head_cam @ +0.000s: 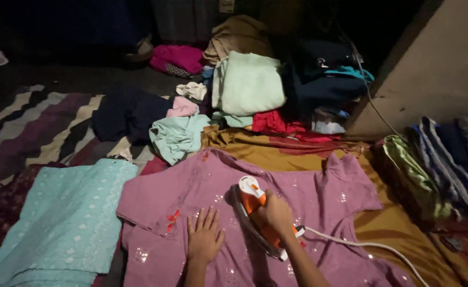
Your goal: Ironing a purple garment on a bed surface and then folding it.
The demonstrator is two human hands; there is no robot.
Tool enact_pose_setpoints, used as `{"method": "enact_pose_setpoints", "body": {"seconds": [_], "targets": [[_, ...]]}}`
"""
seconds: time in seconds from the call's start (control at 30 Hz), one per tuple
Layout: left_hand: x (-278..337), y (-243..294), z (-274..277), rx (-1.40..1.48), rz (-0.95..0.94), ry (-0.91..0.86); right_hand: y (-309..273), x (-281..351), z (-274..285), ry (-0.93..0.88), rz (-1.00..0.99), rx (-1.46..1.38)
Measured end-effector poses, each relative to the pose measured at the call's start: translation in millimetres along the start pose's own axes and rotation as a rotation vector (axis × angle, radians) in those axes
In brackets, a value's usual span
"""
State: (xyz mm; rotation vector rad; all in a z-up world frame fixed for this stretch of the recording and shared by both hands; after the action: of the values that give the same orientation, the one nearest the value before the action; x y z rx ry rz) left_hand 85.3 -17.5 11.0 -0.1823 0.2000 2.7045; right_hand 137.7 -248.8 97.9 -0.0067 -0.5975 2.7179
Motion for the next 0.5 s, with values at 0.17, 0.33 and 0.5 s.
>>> {"method": "enact_pose_setpoints", "body": {"seconds": [0.17,0.33,0.5], "targets": [[2.2,7.3,20.8,0.047,0.027,-0.107,-2.8,-17.5,-3.0,0.029,0.008,-0.057],[1.5,-1.5,2.1,0.102,0.036,-0.057,-11.1,-19.4,0.1,-0.013,-0.039,-0.023],[1.0,1.1,12.0,0.099,0.027,0.019,-10.1,-10.1,10.1,0.183,0.073,-0.087]]}}
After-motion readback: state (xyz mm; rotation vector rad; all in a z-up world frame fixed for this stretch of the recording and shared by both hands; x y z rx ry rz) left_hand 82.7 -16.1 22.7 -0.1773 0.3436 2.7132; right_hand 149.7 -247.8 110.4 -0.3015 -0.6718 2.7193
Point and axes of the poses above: each hand's wrist, its own x-axis away from the middle knuckle, its own z-axis out of the back of the hand, y = z × x, the point moved 9 cm from there along -x, towards the middle knuckle, and after that the axes turned 14 degrees about -z, right-handed, at the moved point
